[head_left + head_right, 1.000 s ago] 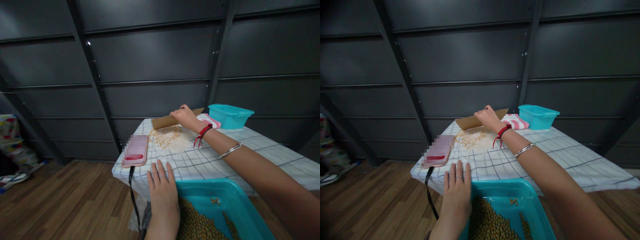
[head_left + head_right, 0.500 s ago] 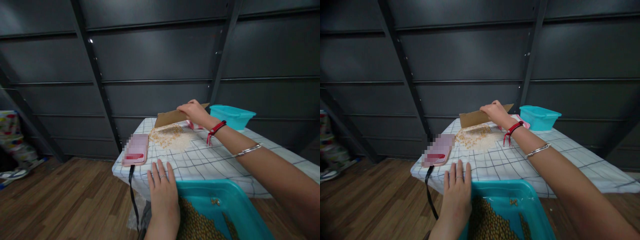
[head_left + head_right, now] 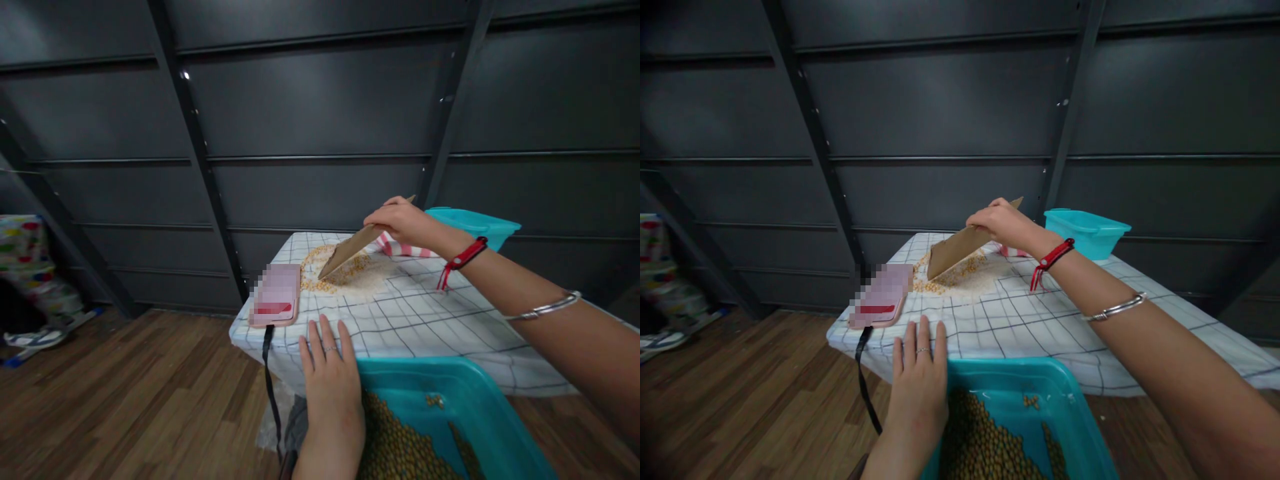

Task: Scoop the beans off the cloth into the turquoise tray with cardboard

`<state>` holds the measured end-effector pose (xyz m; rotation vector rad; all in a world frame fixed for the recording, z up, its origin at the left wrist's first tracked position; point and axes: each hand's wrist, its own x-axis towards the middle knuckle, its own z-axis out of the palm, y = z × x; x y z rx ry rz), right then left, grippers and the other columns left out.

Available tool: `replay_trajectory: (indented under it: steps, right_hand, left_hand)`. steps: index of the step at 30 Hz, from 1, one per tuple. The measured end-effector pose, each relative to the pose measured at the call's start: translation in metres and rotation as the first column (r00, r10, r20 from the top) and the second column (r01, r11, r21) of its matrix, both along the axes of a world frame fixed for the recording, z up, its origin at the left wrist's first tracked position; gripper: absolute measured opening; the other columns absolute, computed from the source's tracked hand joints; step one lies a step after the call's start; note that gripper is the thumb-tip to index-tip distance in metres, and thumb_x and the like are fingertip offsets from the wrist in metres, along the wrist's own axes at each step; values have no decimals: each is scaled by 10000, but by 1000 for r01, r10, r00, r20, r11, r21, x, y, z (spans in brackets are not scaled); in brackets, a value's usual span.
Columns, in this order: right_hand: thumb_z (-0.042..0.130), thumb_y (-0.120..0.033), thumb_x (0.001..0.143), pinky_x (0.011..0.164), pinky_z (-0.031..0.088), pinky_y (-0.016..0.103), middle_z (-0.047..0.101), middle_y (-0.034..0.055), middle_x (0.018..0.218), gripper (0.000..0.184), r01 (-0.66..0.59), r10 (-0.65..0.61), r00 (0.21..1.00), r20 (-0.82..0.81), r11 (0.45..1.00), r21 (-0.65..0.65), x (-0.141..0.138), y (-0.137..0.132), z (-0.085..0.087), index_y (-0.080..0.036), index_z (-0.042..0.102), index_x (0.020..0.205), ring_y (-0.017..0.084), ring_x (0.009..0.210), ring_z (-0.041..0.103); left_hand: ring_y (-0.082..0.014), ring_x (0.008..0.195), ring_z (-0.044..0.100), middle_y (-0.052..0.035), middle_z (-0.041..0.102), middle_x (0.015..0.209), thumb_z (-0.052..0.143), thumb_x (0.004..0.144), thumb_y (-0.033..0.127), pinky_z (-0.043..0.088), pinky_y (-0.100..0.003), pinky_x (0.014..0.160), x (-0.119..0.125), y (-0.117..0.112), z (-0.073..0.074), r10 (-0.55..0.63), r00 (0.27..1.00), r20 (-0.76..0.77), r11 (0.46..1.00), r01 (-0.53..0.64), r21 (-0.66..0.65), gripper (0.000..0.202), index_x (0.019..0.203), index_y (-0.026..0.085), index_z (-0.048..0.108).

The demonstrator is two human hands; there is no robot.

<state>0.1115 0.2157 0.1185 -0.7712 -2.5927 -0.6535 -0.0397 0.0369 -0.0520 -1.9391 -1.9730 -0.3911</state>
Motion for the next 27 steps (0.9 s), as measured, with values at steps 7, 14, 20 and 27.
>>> replay_trajectory:
  steps: [7,14,20,27]
  right_hand:
    - [368,-151,821,807,295,308,669,11,918,266,-54,53,998,-17,998,-28,-24,-2,-11,-223,598,934,126,865,575]
    - [419,-159,784,792,324,311,675,-7,887,246,-83,83,997,-9,995,-56,-3,-4,-2,-249,620,892,137,866,583]
    - [399,-201,814,806,329,330,665,19,927,236,-64,62,995,-76,998,-26,13,-9,7,-240,611,910,155,905,574]
    - [408,-153,789,877,299,331,669,7,889,239,-120,116,990,-82,992,-44,-5,-12,-13,-232,613,886,136,894,576]
  left_hand:
    - [-346,1238,357,-196,404,1352,433,708,36,309,-551,992,-1,-1,1,16,999,-27,1000,-16,20,562,1256,156,455]
    - [-350,1252,334,-201,389,1364,442,719,57,299,-561,996,-3,-1,1,5,1000,-7,1000,-5,-7,556,1266,155,441]
    - [-345,1249,340,-189,401,1358,408,718,27,285,-565,997,-1,0,-2,15,1000,15,1000,-15,1,572,1270,172,437]
    - [-337,1241,355,-181,402,1358,415,717,37,302,-550,991,0,1,-2,17,1000,-21,1000,-17,14,568,1269,169,438]
